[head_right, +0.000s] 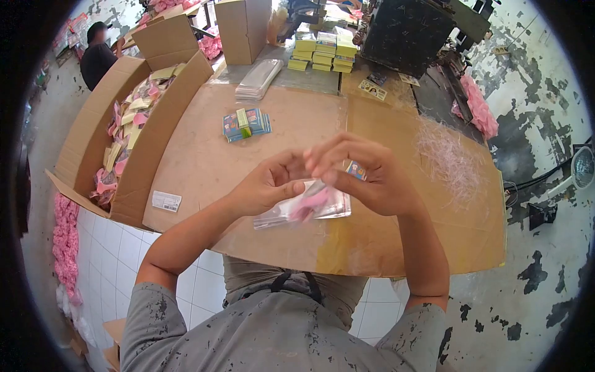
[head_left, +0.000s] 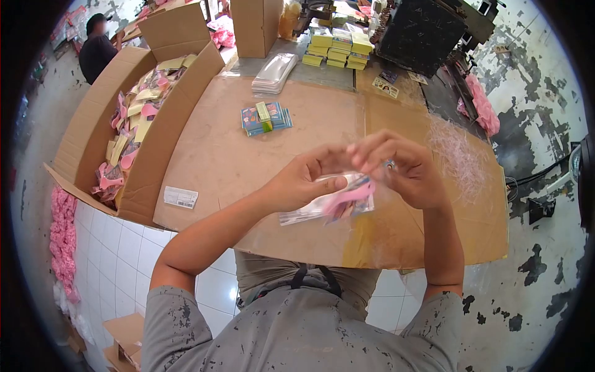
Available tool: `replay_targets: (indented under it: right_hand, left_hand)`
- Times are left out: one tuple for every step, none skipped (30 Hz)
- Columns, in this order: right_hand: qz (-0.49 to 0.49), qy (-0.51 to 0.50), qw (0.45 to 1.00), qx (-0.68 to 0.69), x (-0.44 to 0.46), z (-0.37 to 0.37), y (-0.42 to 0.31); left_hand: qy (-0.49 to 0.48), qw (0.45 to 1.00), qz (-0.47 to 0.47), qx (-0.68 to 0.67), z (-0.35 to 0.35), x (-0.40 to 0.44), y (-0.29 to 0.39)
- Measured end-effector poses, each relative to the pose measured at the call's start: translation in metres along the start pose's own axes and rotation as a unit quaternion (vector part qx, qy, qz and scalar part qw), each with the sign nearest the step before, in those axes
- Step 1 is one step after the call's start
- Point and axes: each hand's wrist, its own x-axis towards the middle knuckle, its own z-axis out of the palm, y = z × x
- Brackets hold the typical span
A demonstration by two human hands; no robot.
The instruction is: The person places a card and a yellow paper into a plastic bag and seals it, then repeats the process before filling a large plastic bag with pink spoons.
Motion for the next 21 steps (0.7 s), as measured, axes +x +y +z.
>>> replay_targets:
  right_hand:
    - [-0.013,0.007,0.996,-0.088,0.003,0.000,-0.007]
    - [-0.026,0.014,0.984,-0.175,0.006,-0.002,-0.013]
    - [0.004,0.034,0.984,-0.174,0.006,-0.004,-0.021]
    - [0.033,0.055,0.983,-0.172,0.006,-0.005,-0.029]
    - [0.062,0.074,0.981,-0.171,0.006,-0.006,-0.033]
    - [0.079,0.076,0.978,-0.177,0.007,-0.005,-0.033]
    - [0.098,0.079,0.975,-0.183,0.008,-0.004,-0.034]
    - [0.116,0.082,0.971,-0.190,0.008,-0.002,-0.034]
    - [0.124,0.100,0.970,-0.184,0.008,0.000,-0.032]
    - [0.132,0.116,0.968,-0.178,0.007,0.004,-0.029]
    - [0.140,0.132,0.966,-0.171,0.006,0.007,-0.027]
    - [0.133,0.124,0.969,-0.169,0.006,0.008,-0.027]
    - [0.125,0.116,0.971,-0.167,0.006,0.010,-0.027]
    - [0.119,0.108,0.973,-0.166,0.006,0.011,-0.027]
    - [0.113,0.108,0.973,-0.167,0.006,0.012,-0.025]
    - [0.107,0.109,0.974,-0.169,0.005,0.014,-0.022]
    - [0.102,0.111,0.974,-0.171,0.005,0.015,-0.020]
    - [0.107,0.118,0.974,-0.161,0.006,0.017,-0.020]
    - [0.113,0.125,0.974,-0.151,0.006,0.018,-0.020]
    - [0.120,0.132,0.974,-0.140,0.007,0.019,-0.020]
    - [0.124,0.137,0.973,-0.140,0.006,0.019,-0.019]
  left_hand:
    - [0.042,0.994,0.061,0.076,0.003,0.004,-0.003]
    - [0.084,0.977,0.121,0.151,0.005,0.006,-0.005]
    - [0.063,0.980,0.114,0.152,0.004,0.004,-0.003]
    - [0.042,0.982,0.107,0.153,0.001,0.000,-0.001]
    - [0.021,0.983,0.101,0.153,0.001,-0.003,0.002]
    - [0.015,0.978,0.100,0.185,0.003,-0.005,0.005]
    - [0.008,0.972,0.098,0.215,0.006,-0.007,0.008]
    - [0.001,0.965,0.096,0.245,0.010,-0.008,0.012]
    - [0.032,0.958,0.120,0.258,0.019,-0.007,0.017]
    - [0.047,0.958,0.129,0.253,0.021,-0.003,0.012]
    - [0.063,0.957,0.138,0.249,0.020,-0.001,0.005]
    - [0.079,0.955,0.146,0.245,0.020,0.000,0.003]
    - [0.075,0.959,0.118,0.245,0.018,-0.002,0.004]
    - [0.071,0.963,0.091,0.243,0.016,-0.003,0.006]
    - [0.066,0.966,0.063,0.241,0.015,-0.003,0.008]
    - [0.080,0.971,0.074,0.211,0.016,-0.003,0.006]
    - [0.094,0.975,0.085,0.180,0.019,-0.001,0.003]
    - [0.107,0.978,0.096,0.150,0.020,-0.001,0.002]
    - [0.105,0.981,0.068,0.145,0.019,-0.001,0.003]
    - [0.102,0.984,0.041,0.140,0.018,-0.002,0.006]
    - [0.099,0.986,0.014,0.134,0.017,-0.002,0.008]
